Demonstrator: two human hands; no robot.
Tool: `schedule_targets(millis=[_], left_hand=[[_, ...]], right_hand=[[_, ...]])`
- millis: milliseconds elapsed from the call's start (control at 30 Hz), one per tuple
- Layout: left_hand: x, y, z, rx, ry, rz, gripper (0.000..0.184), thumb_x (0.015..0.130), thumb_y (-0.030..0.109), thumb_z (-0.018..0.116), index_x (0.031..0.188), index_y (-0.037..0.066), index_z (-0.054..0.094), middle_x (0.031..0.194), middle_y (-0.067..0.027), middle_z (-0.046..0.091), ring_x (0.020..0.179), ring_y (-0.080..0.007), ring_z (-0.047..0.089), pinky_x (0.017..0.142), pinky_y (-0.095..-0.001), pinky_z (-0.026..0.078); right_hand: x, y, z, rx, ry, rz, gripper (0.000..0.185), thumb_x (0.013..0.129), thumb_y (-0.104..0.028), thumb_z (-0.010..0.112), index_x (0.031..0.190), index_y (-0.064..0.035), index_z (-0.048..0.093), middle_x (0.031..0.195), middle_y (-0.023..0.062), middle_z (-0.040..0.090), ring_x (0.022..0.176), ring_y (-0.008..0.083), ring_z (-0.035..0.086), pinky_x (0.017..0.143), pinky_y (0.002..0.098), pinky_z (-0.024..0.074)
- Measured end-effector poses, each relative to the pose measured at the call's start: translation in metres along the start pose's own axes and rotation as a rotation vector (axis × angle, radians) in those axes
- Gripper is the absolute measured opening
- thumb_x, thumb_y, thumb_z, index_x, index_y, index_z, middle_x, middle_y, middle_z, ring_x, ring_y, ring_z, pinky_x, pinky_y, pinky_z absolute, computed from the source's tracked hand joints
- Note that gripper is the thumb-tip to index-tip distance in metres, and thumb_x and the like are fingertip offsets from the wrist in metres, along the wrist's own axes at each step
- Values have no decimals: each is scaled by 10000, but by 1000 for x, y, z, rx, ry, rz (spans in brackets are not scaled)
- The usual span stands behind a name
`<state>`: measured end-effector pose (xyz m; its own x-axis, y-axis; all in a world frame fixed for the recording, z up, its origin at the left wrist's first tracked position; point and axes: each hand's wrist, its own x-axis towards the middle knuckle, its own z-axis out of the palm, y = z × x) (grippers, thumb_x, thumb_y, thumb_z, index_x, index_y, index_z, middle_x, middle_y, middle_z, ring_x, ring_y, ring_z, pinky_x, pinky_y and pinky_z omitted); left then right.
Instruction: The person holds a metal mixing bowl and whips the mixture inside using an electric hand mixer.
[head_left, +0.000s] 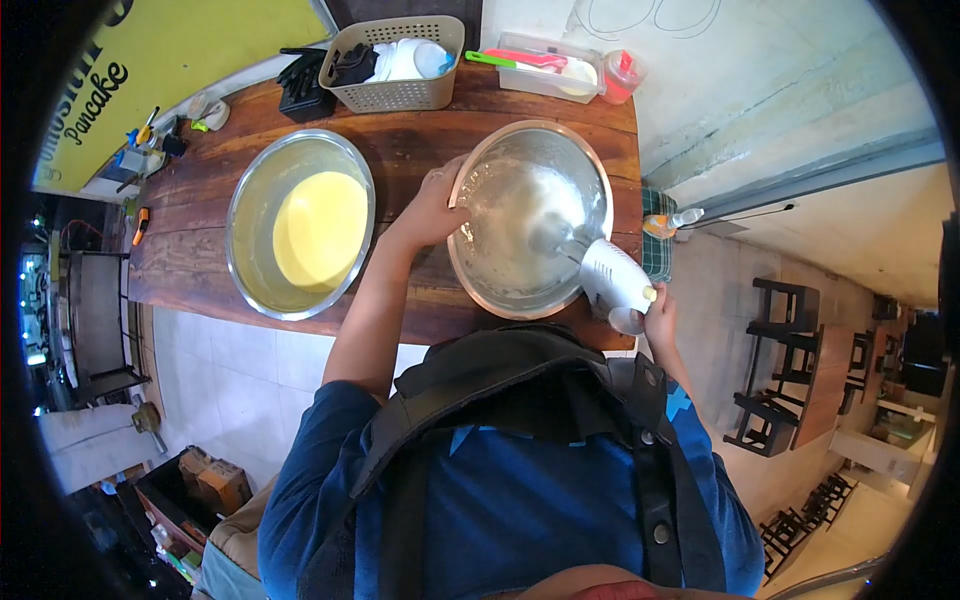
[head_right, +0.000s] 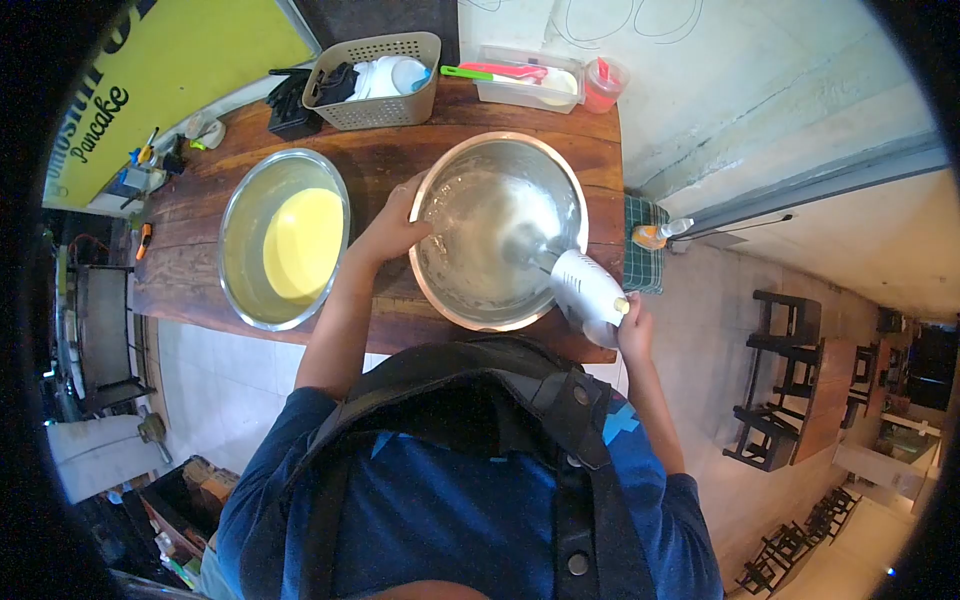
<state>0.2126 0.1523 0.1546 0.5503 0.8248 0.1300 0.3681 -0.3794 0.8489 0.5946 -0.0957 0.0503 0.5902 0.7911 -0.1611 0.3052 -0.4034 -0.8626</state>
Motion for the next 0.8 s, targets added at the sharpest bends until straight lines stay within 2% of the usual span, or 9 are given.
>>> schedule_targets(millis=[67, 167, 367, 400, 467, 500, 567, 667, 800], left_hand=[[4, -3, -1, -40, -6, 67, 730, 656, 83, 615, 1363, 13, 446, 1300, -237, 541, 1225, -401, 488, 1070, -438, 347], [2, -1, -3, -57, 4, 35, 715, 653, 69, 609, 1348, 1, 455, 1267, -253, 557, 1205, -397, 511, 1052, -436, 365], [-2, -14, -1, -69, 11, -15, 727, 652, 43, 606, 1360, 10, 448, 1294, -239, 544, 1240, -389, 482, 1072, -433, 342], [-3, -11, -2, -69, 10, -15, 727, 652, 43, 606, 1360, 10, 448, 1294, -239, 544, 1240, -389, 482, 1072, -433, 342], [-3, -5, -2, -80, 8, 14, 737, 651, 41, 609, 1368, 18, 442, 1311, -225, 537, 1258, -384, 466, 1079, -430, 335], [-3, -6, -2, -80, 8, 15, 737, 651, 41, 609, 1368, 18, 442, 1311, -225, 537, 1258, -384, 466, 1079, -430, 335], [-1, -7, -1, -77, -2, 20, 745, 650, 37, 606, 1375, 21, 436, 1316, -218, 535, 1263, -382, 462, 1083, -429, 330], [0, -3, -4, -84, -26, 16, 752, 647, 47, 609, 1378, 23, 432, 1330, -212, 525, 1271, -383, 453, 1091, -435, 317], [-1, -5, -3, -40, -34, 9, 763, 648, 63, 611, 1387, 31, 425, 1349, -208, 508, 1276, -388, 440, 1100, -438, 301]], right_hand=[[1, 9, 4, 9, -85, -34, 575, 1056, -412, 287, 798, -3, 598, 562, 23, 531, 439, 99, 498, 406, 256, 382], [-15, -5, 4, 22, -197, 78, 576, 1054, -413, 290, 790, -4, 597, 569, 28, 538, 453, 104, 511, 417, 251, 395], [-30, -12, -12, -73, -302, 28, 586, 1052, -420, 289, 779, -4, 599, 583, 37, 557, 468, 106, 526, 426, 251, 408], [-28, -12, -14, -73, -301, 28, 586, 1052, -420, 289, 779, -4, 599, 583, 37, 557, 468, 106, 526, 426, 251, 408], [-25, -11, -15, -90, -183, -1, 574, 1047, -392, 323, 799, 26, 629, 573, 76, 569, 501, 167, 563, 474, 331, 432], [-21, -8, -15, -90, -183, -1, 574, 1047, -392, 323, 799, 26, 629, 573, 76, 569, 501, 167, 563, 474, 331, 432], [-10, -4, -9, -123, -47, -101, 598, 1052, -422, 284, 886, 20, 651, 586, 37, 563, 466, 104, 522, 426, 261, 405], [-2, -13, -8, -109, -53, -77, 607, 1054, -427, 276, 934, 28, 661, 596, 37, 571, 459, 102, 517, 427, 265, 405], [-1, -16, -6, -66, -43, -45, 573, 1053, -370, 312, 797, 35, 626, 577, 77, 574, 510, 158, 561, 476, 330, 426]])
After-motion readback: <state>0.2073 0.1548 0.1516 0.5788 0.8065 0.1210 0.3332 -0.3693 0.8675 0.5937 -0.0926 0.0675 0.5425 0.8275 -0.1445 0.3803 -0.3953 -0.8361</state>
